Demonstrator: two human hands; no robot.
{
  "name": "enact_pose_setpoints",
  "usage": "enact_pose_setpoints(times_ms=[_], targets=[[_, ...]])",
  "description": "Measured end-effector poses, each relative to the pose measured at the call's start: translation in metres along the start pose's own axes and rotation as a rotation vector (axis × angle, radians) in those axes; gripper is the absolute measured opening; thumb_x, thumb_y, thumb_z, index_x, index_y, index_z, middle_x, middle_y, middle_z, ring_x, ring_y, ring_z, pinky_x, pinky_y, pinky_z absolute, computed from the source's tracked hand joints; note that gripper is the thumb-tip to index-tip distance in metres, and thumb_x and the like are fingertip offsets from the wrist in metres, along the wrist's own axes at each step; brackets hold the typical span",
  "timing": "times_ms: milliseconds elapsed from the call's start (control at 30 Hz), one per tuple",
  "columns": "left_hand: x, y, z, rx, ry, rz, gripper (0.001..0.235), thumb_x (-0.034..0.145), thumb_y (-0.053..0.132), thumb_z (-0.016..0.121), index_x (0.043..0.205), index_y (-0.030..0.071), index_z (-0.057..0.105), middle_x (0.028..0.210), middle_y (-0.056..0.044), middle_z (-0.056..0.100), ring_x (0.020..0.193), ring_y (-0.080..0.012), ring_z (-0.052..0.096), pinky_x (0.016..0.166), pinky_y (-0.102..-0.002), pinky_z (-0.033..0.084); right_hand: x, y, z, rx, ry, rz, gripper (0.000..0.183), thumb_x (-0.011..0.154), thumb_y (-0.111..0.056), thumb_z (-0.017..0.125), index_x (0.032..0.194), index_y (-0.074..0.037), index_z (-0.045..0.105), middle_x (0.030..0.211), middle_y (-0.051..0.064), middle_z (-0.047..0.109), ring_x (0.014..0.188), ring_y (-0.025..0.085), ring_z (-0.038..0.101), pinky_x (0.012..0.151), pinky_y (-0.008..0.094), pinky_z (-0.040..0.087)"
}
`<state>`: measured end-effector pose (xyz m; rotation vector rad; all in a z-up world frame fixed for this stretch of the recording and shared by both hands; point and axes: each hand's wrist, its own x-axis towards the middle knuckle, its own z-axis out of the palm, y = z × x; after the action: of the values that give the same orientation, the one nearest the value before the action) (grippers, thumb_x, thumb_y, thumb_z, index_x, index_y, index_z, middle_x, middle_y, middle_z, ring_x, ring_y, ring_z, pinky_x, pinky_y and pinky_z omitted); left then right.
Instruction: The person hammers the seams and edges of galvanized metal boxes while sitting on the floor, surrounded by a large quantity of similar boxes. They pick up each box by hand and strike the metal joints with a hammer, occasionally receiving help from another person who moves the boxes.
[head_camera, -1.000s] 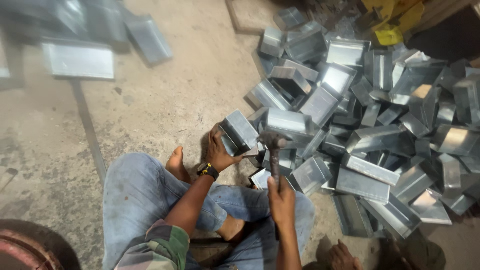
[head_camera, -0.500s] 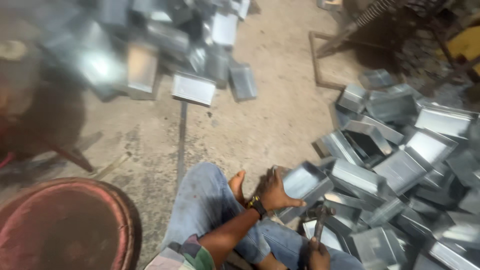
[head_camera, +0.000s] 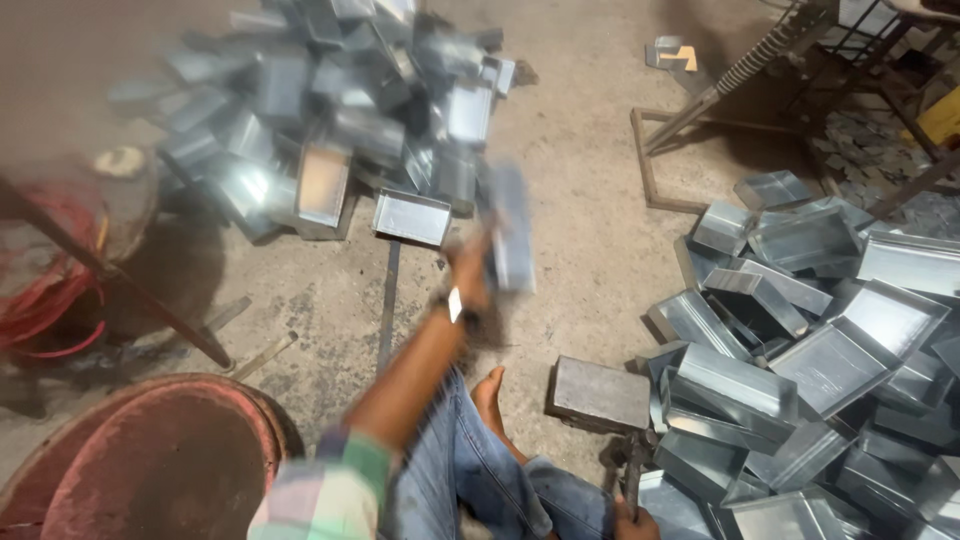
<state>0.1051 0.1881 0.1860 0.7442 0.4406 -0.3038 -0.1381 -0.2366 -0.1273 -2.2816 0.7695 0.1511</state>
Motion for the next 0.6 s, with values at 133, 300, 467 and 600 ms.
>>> enact_pose_setpoints(times_ms=[133,300,467,600], targets=[[0.039,0.204,0.031,-0.107,0.168,0.698,0.114,0.078,0.068,0.068,0.161,0.01,0.016,0.157,-0.023,0.033,0.138,-0.0394,0.041,0.104,-0.059,0.047,-0.006,-0.013,0.003,0.04,0.055,-0.038,0.074,0.078,-0.062,0.074,0.096,0.009,0.079,0.086,0.032,0.077,0.088,0.04,0.079,0.09,0.045,0.059],[0.057,0.2,-0.011,0.187,0.315,0.827,0.136,0.073,0.064,0.076,0.157,0.014,-0.018,0.159,-0.024,0.029,0.134,-0.0391,0.054,0.103,-0.053,0.057,-0.032,-0.054,-0.021,-0.031,-0.065,-0.013,0.077,0.081,-0.066,0.072,0.099,0.009,0.077,0.09,0.031,0.077,0.094,0.04,0.076,0.092,0.045,0.055],[0.103,0.022,-0.097,0.49,0.296,0.546,0.068,0.083,0.042,0.081,0.131,0.008,0.048,0.096,-0.002,0.073,0.071,-0.012,0.068,0.055,-0.027,0.051,-0.065,-0.054,-0.028,-0.099,-0.175,0.123,0.074,0.087,-0.064,0.063,0.112,0.005,0.077,0.101,0.032,0.079,0.102,0.043,0.078,0.091,0.047,0.058],[0.114,-0.102,-0.108,0.951,0.326,0.612,0.048,0.085,0.034,0.083,0.117,0.006,0.063,0.09,-0.012,0.074,0.069,-0.0165,0.069,0.063,-0.032,0.056,-0.083,-0.054,-0.025,-0.097,-0.044,-0.003,0.081,0.084,-0.063,0.068,0.133,0.001,0.062,0.115,0.031,0.071,0.115,0.044,0.067,0.096,0.045,0.054]])
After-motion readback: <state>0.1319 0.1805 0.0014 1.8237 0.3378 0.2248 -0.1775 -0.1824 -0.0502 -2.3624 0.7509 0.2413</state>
